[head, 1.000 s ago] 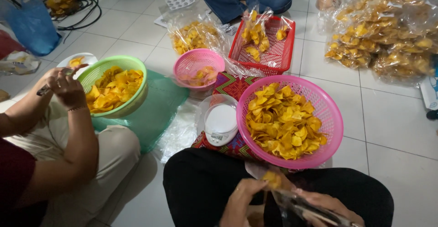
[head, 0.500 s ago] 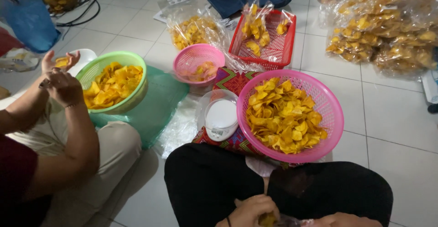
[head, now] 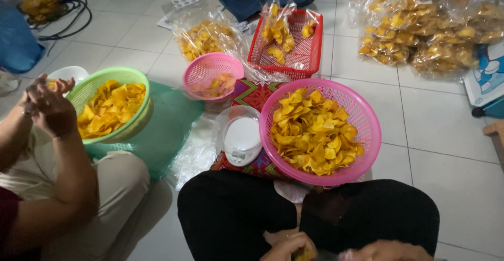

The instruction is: Workers are manually transferring fried chips from large baskets into individual plastic bags for packaging.

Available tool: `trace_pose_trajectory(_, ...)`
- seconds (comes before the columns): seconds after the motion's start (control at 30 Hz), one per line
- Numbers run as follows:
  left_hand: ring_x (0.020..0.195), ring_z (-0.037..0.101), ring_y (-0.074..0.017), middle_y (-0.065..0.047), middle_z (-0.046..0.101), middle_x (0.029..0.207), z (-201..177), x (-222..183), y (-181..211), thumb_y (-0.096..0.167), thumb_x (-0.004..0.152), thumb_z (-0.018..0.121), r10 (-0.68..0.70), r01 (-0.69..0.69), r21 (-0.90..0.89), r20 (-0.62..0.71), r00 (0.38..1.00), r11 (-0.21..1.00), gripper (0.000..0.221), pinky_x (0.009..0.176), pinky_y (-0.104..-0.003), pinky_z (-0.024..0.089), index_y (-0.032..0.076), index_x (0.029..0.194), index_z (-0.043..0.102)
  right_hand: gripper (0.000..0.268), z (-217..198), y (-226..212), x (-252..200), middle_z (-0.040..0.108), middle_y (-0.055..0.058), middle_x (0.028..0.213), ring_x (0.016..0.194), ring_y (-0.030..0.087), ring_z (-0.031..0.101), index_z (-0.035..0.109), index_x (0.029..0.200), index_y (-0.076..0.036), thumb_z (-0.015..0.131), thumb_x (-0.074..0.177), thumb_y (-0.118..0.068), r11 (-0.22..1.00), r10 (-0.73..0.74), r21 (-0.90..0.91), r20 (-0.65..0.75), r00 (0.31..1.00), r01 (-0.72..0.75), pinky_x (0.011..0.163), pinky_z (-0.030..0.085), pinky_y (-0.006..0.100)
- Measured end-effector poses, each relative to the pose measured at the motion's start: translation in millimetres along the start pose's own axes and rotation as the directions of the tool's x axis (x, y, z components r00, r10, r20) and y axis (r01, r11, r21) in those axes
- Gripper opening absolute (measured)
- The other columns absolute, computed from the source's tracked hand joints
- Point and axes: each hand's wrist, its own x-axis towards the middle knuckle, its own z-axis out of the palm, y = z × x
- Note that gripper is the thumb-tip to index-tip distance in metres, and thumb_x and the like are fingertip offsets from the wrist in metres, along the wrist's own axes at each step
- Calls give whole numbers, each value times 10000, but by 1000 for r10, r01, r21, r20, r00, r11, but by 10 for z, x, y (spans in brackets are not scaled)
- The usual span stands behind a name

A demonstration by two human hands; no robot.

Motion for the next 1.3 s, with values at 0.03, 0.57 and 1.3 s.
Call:
trace_pose_trajectory(0.03,1143,582,-214,-79,612,1183,-8,10,-51,270,1060,624,67,-66,39,-15,998,997,195,1084,-328,419,92,1095,551,642,-183,-173,1,340,90,1748,1633,257,205,419,1634,-49,466,1143,-460,1000,1,-12,13,1000,-1,1291,105,389)
trace_pose_trajectory(0.57,637,498,-58,48,563,725,67,-48,247,200,957,830,-367,315,-194,-379,849,929,160,756,-210,403,128,961,687,324,111,-2570,1200,750,271,1254,1174,360,772,525,1191,47,660,913,143,888,-397,-431,-894,-208,160,1052,621,397)
trace_pose_trajectory(1.3,777,678,-136,-48,781,908,-1577,979,776,180,800,983,-113,56,-99,-782,613,993,378,678,-296,585,79,1069,738,554,-2102,-2316,1330,702,155,1103,1095,384,721,691,1250,-70,977,848,-322,808,-482,-447,-876,6,-383,962,583,463)
